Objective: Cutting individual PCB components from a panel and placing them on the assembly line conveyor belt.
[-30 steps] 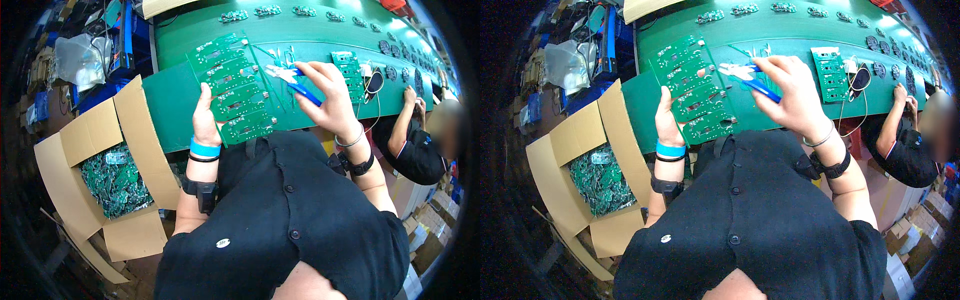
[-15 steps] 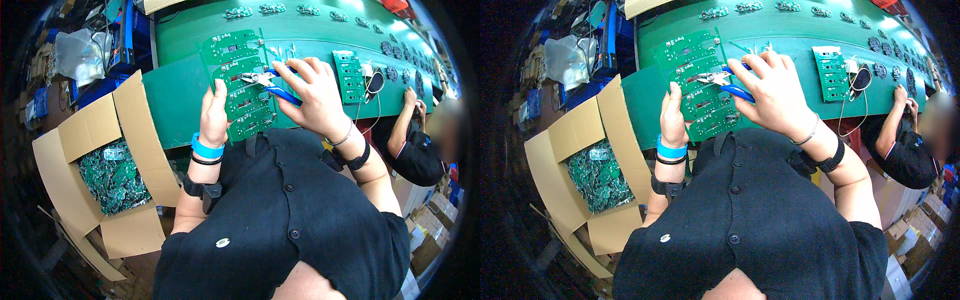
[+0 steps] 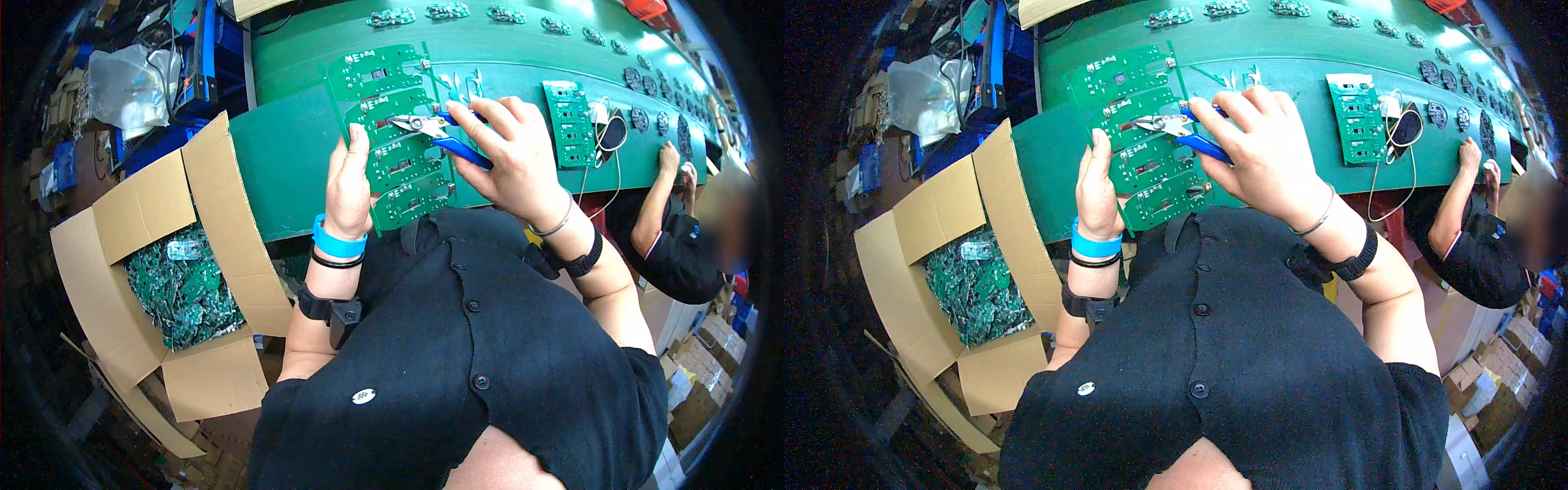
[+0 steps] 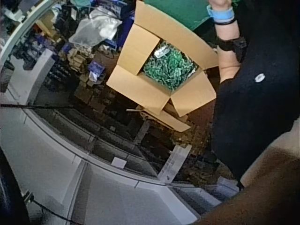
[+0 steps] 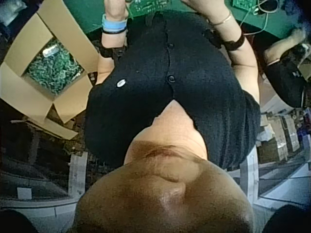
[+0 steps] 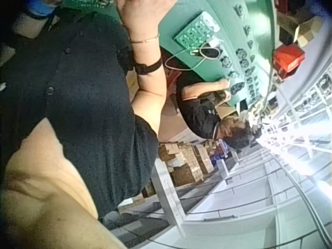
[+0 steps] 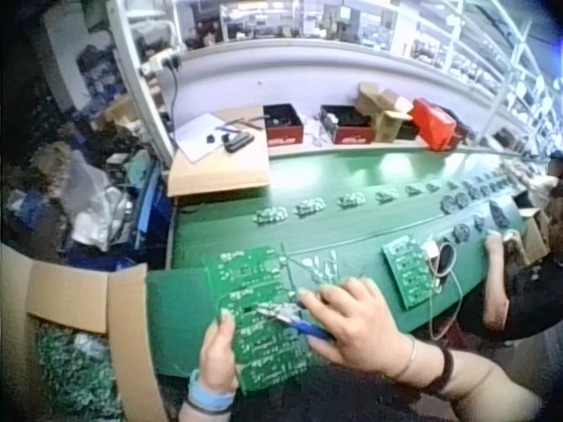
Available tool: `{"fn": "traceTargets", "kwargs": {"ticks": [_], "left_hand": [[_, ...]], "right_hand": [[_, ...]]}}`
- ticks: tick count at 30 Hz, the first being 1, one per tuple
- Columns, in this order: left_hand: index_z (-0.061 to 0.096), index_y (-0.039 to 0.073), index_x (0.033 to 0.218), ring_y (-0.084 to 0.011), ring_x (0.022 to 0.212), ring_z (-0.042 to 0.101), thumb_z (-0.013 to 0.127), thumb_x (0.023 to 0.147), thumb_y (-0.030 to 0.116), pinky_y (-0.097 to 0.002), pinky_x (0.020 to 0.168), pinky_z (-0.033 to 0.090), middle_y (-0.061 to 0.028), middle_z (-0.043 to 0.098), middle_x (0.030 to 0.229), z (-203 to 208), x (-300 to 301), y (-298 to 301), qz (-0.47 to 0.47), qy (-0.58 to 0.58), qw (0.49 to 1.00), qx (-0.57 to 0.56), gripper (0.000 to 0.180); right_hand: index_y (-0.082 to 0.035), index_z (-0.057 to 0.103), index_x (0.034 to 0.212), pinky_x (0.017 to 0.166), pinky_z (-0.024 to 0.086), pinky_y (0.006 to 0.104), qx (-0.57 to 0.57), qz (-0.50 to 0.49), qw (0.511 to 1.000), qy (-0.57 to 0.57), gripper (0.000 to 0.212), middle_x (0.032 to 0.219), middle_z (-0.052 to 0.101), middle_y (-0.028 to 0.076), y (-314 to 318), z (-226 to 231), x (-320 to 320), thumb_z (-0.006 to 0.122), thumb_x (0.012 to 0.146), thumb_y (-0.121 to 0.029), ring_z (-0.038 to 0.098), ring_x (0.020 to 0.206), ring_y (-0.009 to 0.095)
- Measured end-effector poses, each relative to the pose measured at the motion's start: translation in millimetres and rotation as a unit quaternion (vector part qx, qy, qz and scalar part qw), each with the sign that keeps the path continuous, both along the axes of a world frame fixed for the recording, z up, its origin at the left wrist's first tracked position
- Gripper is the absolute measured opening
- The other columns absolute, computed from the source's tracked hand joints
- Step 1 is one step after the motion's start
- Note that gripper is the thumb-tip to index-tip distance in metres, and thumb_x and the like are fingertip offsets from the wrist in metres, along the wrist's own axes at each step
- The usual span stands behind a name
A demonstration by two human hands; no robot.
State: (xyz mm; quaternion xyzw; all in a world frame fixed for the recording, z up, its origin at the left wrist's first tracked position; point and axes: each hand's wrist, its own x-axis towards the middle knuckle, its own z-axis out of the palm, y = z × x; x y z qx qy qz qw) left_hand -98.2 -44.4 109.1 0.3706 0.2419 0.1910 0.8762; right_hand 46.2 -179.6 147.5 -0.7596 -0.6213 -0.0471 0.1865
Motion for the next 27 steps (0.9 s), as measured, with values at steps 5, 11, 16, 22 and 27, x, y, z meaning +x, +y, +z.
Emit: {"fn": "traceTargets", "kwargs": {"ticks": [5, 11, 16, 22, 27], "left_hand": [[0.036, 0.003, 0.129, -0.0237, 0.101, 0.058, 0.03, 0.098, 0.036, -0.0371, 0.082, 0.052, -0.0136, 0.052, 0.119, -7.1, -5.4, 4.0, -0.011, -0.033, 0.998, -0.047, 0.046], [0.03, 0.004, 0.136, -0.0437, 0.105, 0.053, 0.033, 0.095, 0.04, -0.0475, 0.08, 0.053, -0.0251, 0.015, 0.144, -30.6, -15.4, 11.4, -0.063, -0.266, 0.91, -0.312, 0.055], [0.021, 0.006, 0.14, -0.0436, 0.11, 0.049, 0.034, 0.093, 0.048, -0.056, 0.083, 0.048, -0.0235, 0.027, 0.14, -33.4, -10.2, 11.3, -0.094, -0.313, 0.877, -0.353, 0.065], [0.028, 0.004, 0.137, -0.0437, 0.112, 0.048, 0.032, 0.095, 0.044, -0.05, 0.085, 0.049, -0.0248, 0.02, 0.143, -23.8, -10.5, 9.5, -0.045, -0.229, 0.931, -0.281, 0.058], [0.03, 0.004, 0.136, -0.0349, 0.113, 0.05, 0.023, 0.096, 0.045, -0.0509, 0.092, 0.044, -0.0207, 0.043, 0.131, -12.0, -3.3, 15.0, -0.016, -0.078, 0.986, -0.149, 0.057]], "right_hand": [[-0.007, 0.057, 0.112, 0.073, 0.042, 0.0349, 0.045, -0.008, 0.998, 0.035, 0.048, 0.097, 0.056, 0.01, -0.5, -2.4, 6.5, 0.069, 0.066, -0.017, 0.053, 0.084, 0.026], [-0.006, 0.06, 0.106, 0.07, 0.042, 0.0351, 0.039, -0.024, 0.995, 0.086, 0.041, 0.093, 0.057, 0.008, -13.2, -12.8, 13.7, 0.067, 0.069, -0.021, 0.053, 0.081, 0.026], [-0.007, 0.058, 0.108, 0.071, 0.042, 0.0355, 0.019, -0.043, 0.997, 0.067, 0.044, 0.093, 0.056, 0.008, -9.3, -18.6, 7.6, 0.067, 0.068, -0.022, 0.053, 0.082, 0.025], [-0.006, 0.057, 0.11, 0.078, 0.041, 0.0382, 0.06, -0.063, 0.993, 0.086, 0.046, 0.099, 0.057, 0.012, -15.8, -17.4, 12.2, 0.068, 0.068, -0.022, 0.053, 0.089, 0.028], [-0.006, 0.057, 0.112, 0.082, 0.04, 0.0374, 0.03, -0.012, 0.993, 0.111, 0.049, 0.101, 0.056, 0.011, -23.5, 8.3, 11.4, 0.068, 0.066, -0.021, 0.052, 0.092, 0.028]]}}
